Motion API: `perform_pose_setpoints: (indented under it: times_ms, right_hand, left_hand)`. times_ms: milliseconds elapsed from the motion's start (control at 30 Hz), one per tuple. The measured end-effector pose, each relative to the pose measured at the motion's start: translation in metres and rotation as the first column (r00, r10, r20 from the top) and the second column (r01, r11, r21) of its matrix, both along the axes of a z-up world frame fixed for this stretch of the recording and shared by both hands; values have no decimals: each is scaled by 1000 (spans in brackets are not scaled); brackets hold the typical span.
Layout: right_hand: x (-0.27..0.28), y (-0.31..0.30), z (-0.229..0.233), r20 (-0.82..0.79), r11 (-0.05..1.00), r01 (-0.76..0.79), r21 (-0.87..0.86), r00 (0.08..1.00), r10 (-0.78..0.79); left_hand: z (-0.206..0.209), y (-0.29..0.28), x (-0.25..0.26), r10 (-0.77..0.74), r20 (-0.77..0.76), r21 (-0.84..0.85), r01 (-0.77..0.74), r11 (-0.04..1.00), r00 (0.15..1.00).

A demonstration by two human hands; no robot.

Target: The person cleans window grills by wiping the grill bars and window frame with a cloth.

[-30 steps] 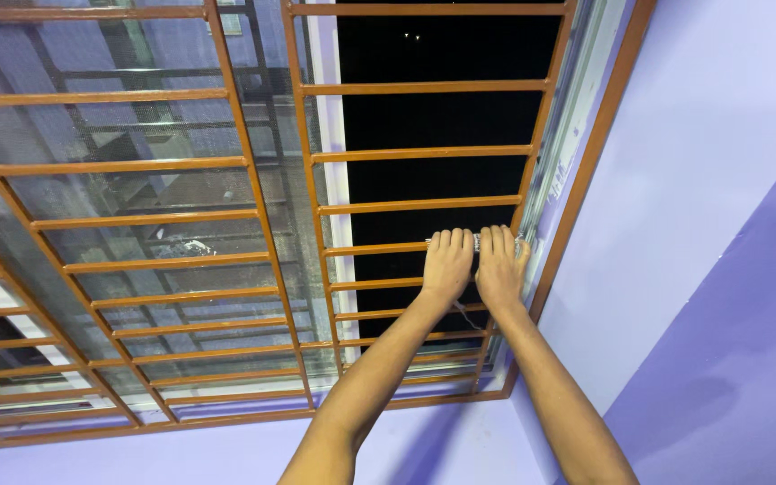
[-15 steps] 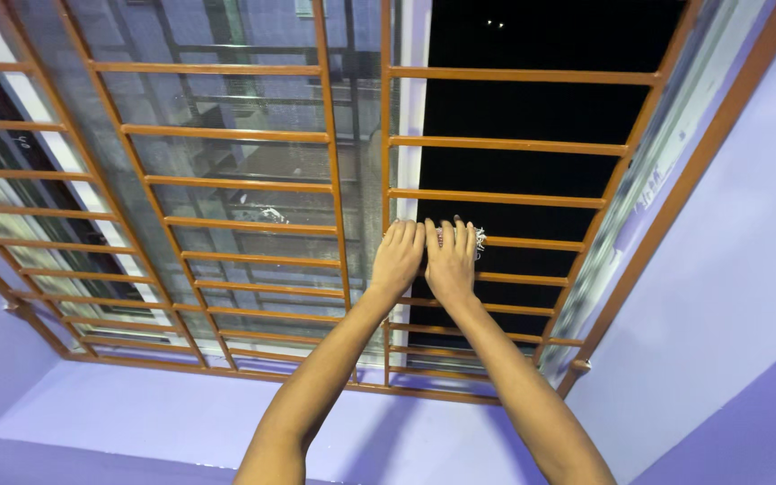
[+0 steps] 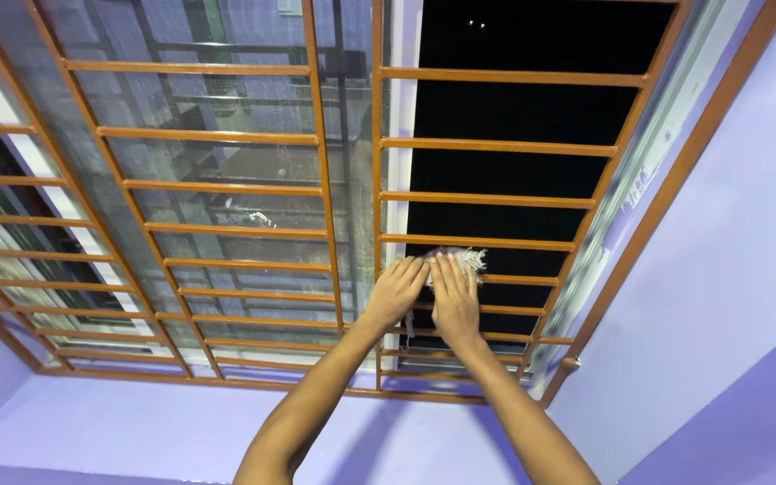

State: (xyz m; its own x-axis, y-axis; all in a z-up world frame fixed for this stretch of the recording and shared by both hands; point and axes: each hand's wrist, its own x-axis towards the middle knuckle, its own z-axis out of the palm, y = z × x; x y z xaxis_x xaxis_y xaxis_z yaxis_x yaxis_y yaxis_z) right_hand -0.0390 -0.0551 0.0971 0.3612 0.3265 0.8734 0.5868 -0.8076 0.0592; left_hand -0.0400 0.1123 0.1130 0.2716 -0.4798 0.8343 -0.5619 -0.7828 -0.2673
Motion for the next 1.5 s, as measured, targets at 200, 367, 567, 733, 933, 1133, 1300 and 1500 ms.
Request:
perform_pose_setpoints:
  times_ms: [200,367,567,733,933,1133,1300,1500]
  right_hand:
    - [6,27,0,-203,996,-83,40,975,90]
    - [23,40,17,-473,993,-119,-11,875,100]
    - [29,-10,22,-444,975,-170,-140,891,91]
    - [32,-83,21,-524,979,-2,-203,845,-107]
    - [45,-131,15,-561,946,161,-280,773,-298]
    - [41,-87,3,-437,971,132,-198,875,-208]
    - [27,-50,16,-396,993,-5,-116,917,-41]
    - [21,-84,19,-348,995,-23,-100,938,-13]
  left_hand:
    - [0,23,2,-11,-148,-40,5,999,989]
    - [6,25,0,140,-425,45,-134,990,894]
    - [12,-9,31,177,-590,110,-138,984,788]
    - [-5,-79,57,10,-580,49,23,999,814]
    - [3,-134,51,-45,-557,7,59,998,829]
    - [-3,-92,39,-81,-418,-52,65,997,905]
    - [-3,-53,26,-43,-354,-105,6,994,934]
    - [-7,-97,28,22,-346,-120,-67,991,938]
